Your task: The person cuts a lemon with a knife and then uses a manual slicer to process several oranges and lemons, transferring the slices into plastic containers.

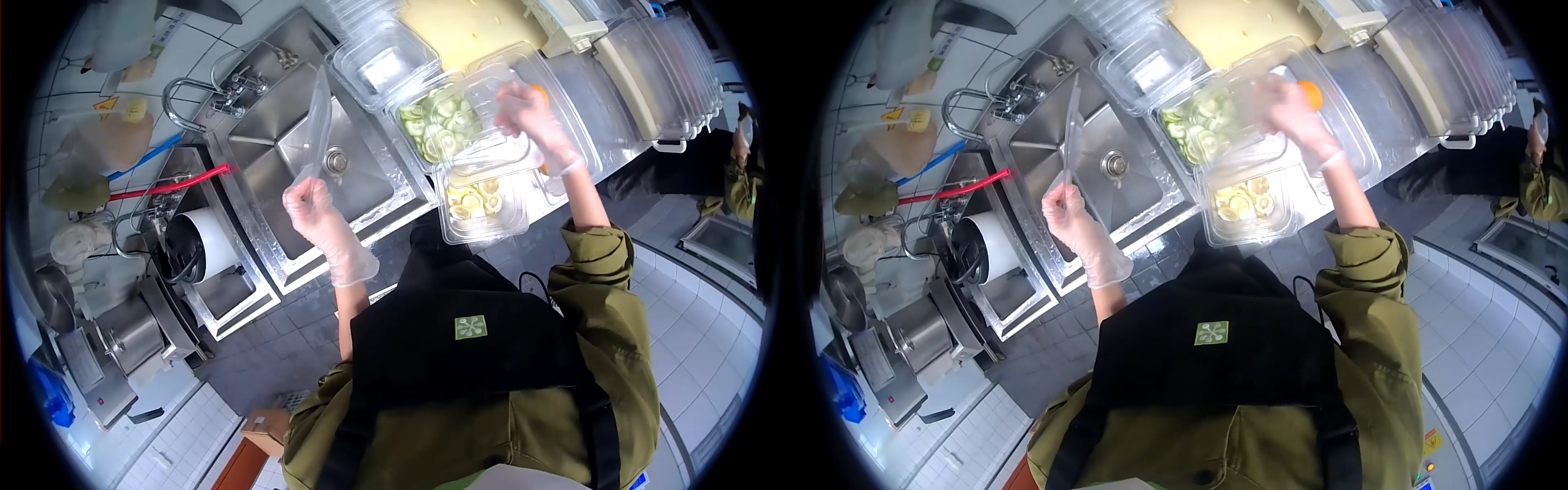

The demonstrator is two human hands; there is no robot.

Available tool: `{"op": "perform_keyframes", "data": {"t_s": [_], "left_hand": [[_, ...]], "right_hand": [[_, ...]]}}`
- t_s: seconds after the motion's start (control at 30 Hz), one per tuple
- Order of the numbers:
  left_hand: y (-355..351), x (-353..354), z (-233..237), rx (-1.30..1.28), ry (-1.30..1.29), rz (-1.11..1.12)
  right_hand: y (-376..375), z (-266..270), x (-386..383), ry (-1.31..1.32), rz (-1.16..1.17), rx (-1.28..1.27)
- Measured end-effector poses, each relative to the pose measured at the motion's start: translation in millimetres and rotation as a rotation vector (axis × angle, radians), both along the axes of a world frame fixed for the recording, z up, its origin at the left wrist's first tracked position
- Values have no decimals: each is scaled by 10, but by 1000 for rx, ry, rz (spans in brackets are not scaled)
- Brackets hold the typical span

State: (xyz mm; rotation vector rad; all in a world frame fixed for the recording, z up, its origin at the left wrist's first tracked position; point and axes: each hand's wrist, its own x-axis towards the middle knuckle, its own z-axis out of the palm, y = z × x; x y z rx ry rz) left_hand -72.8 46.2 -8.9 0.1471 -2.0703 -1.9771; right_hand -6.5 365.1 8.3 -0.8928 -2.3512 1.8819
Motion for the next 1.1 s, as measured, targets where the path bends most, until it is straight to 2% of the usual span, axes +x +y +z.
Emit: {"op": "perform_keyframes", "data": {"t_s": [0.07, 0.13, 0.2, 0.27, 0.33, 0.4, 0.53, 0.6, 0.67, 0.73, 0.83, 0.93, 0.97, 1.03, 1.1], "left_hand": [[90, 28, 34, -3, 20, -32], [236, 97, 104, -62, 83, -58], [327, 173, -2, -186, 250, -142], [469, 286, -90, -294, 409, -220], [625, 398, -143, -483, 555, -419], [850, 473, -227, -551, 586, -551], [1039, 386, -753, -735, 471, -603], [1054, 327, -800, -892, 384, -645], [1055, 303, -806, -981, 356, -666], [1050, 309, -673, -1074, 340, -676], [1032, 249, -691, -1076, 397, -737], [1020, 155, -547, -1210, 405, -812], [1051, 97, -502, -1151, 414, -815], [1189, -80, -472, -1035, 431, -821], [1369, -280, -533, -1103, 566, -810]], "right_hand": [[156, 79, 196, 77, -82, -171], [199, 123, 485, 151, -254, -245], [186, 69, 820, 261, -482, -401], [162, 86, 1190, 187, -474, -399], [197, -191, 1652, 91, -448, -426], [-24, -233, 1849, 72, -446, -458], [-436, -411, 1977, -24, -555, -559], [-579, -568, 1962, -93, -603, -524], [-676, -670, 1958, -134, -547, -420], [-827, -742, 1910, -51, -653, -369], [-913, -775, 1774, 10, -634, -386], [-901, -848, 1633, -93, -536, -322], [-913, -922, 1607, -70, -522, -217], [-903, -973, 1614, -115, -529, -255], [-902, -972, 1687, -143, -490, -302]]}}
